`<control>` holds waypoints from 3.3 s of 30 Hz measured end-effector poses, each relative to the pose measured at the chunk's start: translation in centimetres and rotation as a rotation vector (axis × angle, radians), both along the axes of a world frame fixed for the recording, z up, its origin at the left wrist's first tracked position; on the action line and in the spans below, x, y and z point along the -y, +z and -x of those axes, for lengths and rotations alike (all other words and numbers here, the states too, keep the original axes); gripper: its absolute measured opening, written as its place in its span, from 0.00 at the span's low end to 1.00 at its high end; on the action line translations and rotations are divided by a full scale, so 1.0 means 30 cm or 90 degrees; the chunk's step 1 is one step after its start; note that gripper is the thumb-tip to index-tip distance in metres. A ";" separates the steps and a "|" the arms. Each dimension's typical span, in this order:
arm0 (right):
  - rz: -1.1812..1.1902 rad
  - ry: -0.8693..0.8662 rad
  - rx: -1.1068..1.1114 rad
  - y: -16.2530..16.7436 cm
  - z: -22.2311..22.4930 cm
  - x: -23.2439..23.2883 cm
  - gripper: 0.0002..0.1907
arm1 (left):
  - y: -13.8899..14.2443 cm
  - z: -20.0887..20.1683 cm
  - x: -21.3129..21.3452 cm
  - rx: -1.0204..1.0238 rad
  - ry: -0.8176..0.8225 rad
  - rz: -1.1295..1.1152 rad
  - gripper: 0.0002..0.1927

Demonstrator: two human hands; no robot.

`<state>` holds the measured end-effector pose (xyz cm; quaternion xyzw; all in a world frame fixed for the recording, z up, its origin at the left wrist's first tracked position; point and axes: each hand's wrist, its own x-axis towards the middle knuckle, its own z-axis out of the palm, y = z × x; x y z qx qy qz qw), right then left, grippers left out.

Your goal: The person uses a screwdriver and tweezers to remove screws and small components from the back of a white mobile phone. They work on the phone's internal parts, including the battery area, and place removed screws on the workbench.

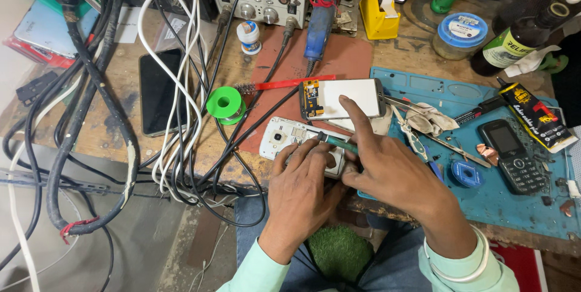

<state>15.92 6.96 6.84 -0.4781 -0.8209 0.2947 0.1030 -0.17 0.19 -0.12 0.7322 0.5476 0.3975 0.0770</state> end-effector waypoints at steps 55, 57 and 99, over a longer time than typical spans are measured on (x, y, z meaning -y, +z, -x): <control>-0.181 -0.136 -0.009 0.005 -0.193 -0.105 0.43 | 0.027 0.006 0.003 0.005 -0.005 -0.001 0.30; -0.200 -0.081 -0.063 -0.003 -0.198 -0.108 0.41 | 0.028 0.005 0.005 0.006 -0.003 0.006 0.30; -0.385 -0.063 -0.442 -0.212 -0.037 0.170 0.31 | 0.009 -0.015 -0.003 -0.015 0.035 0.008 0.31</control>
